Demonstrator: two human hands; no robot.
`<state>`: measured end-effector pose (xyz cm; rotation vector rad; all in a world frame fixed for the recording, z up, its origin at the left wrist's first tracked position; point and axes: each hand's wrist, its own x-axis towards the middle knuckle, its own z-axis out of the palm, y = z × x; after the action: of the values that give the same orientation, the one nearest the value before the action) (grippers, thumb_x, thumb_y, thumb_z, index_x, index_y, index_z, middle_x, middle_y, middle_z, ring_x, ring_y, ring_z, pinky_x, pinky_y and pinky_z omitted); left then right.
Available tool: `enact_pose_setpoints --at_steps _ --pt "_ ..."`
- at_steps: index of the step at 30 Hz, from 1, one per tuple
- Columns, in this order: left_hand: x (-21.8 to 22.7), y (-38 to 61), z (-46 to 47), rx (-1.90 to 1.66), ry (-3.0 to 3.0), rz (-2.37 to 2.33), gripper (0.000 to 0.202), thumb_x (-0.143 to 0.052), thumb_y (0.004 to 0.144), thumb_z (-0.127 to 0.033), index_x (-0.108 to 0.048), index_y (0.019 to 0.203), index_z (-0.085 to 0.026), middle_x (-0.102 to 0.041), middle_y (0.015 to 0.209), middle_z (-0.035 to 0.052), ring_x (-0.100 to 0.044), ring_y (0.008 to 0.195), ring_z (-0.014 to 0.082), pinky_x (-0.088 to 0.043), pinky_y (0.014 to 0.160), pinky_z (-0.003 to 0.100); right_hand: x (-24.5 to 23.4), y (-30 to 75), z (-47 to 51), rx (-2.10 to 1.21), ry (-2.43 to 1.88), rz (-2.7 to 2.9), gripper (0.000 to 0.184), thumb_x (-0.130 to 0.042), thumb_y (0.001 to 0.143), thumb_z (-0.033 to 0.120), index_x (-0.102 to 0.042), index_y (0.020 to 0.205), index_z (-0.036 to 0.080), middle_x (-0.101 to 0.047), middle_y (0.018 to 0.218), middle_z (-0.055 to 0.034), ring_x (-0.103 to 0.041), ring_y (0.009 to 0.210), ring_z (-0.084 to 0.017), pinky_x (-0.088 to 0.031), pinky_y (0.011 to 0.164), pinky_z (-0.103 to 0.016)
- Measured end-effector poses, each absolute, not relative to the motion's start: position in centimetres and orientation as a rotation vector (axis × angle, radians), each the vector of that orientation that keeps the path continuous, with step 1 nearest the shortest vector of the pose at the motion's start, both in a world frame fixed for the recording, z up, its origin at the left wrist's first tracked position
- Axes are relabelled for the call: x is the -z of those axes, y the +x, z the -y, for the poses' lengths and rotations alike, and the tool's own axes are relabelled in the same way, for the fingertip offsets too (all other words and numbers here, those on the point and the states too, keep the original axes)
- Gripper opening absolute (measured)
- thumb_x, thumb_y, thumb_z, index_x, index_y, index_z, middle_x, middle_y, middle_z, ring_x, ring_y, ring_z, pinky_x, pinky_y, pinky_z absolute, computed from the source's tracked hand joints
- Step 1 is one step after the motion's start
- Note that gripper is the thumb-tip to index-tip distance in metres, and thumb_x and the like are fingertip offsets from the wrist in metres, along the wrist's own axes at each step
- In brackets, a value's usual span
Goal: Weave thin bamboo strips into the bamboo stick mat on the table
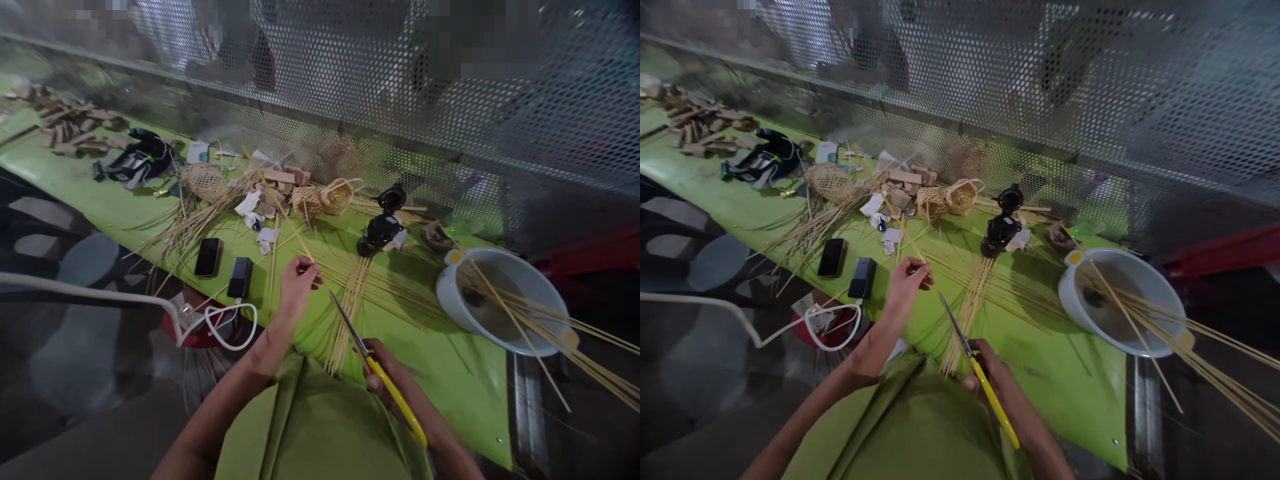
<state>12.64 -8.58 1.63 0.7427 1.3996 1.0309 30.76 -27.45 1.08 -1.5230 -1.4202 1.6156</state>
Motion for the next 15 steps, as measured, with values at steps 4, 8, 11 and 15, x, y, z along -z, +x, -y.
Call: enact_pose_setpoints --at_steps 4,8,11,15 --pt "-1.45 12.59 8.64 -1.037 0.759 -1.395 0.012 -0.069 0.073 -0.02 -0.057 0.074 -0.02 -0.064 0.063 -0.0007 -0.062 0.049 0.0132 -0.046 0.046 0.024 -1.13 30.39 27.64 -1.636 -1.5 1.361 0.052 -0.051 0.092 0.063 -0.045 0.125 0.024 -0.043 0.076 0.0025 -0.037 0.064 -0.015 -0.032 0.059 -0.029" --pt "-1.24 12.5 8.7 -1.043 0.788 -1.39 0.011 -0.068 0.073 -0.02 -0.057 0.075 -0.021 -0.062 0.06 -0.0015 -0.062 0.05 0.0141 -0.047 0.046 0.025 -1.12 30.14 27.74 -1.622 -1.499 1.33 0.052 -0.051 0.091 0.064 -0.045 0.123 0.024 -0.044 0.077 0.0016 -0.038 0.065 -0.015 -0.033 0.06 -0.03" --pt "-1.17 12.45 8.76 -1.057 0.793 -1.385 0.012 -0.068 0.073 -0.021 -0.057 0.074 -0.022 -0.062 0.06 -0.0012 -0.063 0.05 0.0149 -0.047 0.046 0.025 -0.96 30.08 27.83 -1.619 -1.499 1.321 0.052 -0.051 0.091 0.065 -0.046 0.122 0.024 -0.045 0.077 0.0016 -0.038 0.064 -0.015 -0.033 0.059 -0.03" --pt "-1.19 12.33 8.88 -1.061 0.785 -1.374 0.014 -0.07 0.072 -0.023 -0.056 0.074 -0.021 -0.062 0.061 -0.001 -0.063 0.049 0.0146 -0.047 0.046 0.025 -0.73 29.97 27.92 -1.624 -1.514 1.314 0.057 -0.052 0.089 0.069 -0.045 0.123 0.024 -0.045 0.076 0.0024 -0.038 0.062 -0.015 -0.032 0.057 -0.029"
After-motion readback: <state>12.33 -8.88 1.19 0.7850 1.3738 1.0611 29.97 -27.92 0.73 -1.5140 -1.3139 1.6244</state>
